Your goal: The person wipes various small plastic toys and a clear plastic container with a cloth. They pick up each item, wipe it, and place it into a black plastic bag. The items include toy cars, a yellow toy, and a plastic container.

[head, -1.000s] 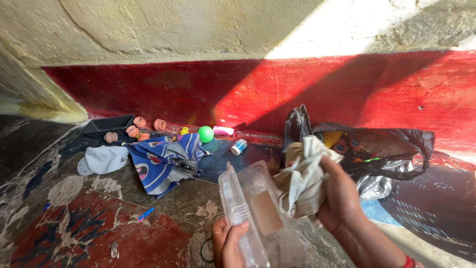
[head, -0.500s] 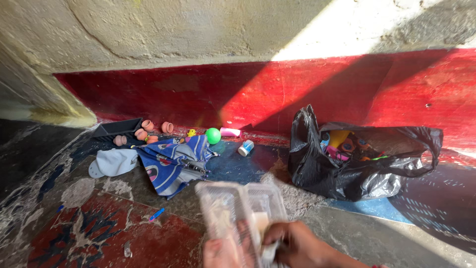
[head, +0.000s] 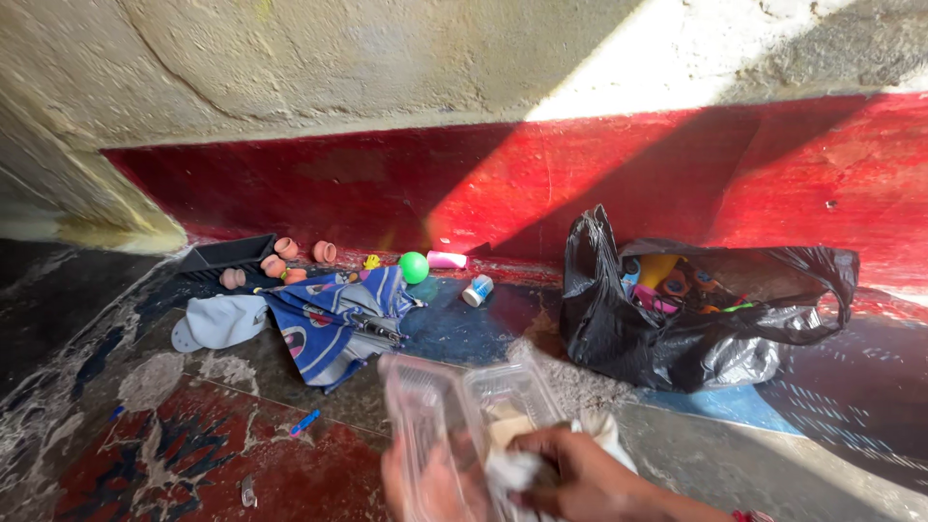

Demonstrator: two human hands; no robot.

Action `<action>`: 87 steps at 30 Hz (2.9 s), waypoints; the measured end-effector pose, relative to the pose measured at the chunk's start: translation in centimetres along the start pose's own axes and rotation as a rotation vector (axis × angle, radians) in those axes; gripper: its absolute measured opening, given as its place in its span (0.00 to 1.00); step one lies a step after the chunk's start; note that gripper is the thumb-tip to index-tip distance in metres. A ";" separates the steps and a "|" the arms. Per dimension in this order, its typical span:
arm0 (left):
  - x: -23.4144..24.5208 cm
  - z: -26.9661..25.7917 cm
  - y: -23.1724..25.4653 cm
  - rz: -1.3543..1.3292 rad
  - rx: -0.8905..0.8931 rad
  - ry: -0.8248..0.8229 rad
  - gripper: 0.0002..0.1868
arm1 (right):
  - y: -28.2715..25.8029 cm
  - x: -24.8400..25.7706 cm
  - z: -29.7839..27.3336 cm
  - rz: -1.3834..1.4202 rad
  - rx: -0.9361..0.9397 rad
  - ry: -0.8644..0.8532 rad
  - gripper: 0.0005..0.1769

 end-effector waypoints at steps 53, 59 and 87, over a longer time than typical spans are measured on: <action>-3.7 -4.3 2.9 0.315 -0.286 0.159 0.52 | -4.3 -1.8 -3.1 -0.975 0.459 0.047 0.20; -4.2 -4.8 9.5 0.230 -0.432 0.239 0.41 | -6.6 3.9 -3.6 -0.797 0.272 0.574 0.28; -6.3 -5.9 1.7 0.164 -0.314 0.170 0.35 | -3.5 -1.3 -1.1 -0.048 0.287 0.396 0.22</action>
Point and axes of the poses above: each hand's wrist, its own z-axis towards the middle knuckle, its own x-axis out of the back of the hand, y = z × x, the point moved 10 cm from there along z, towards the middle knuckle, and after that the axes turned 9 degrees about -x, right-handed, at the moved point
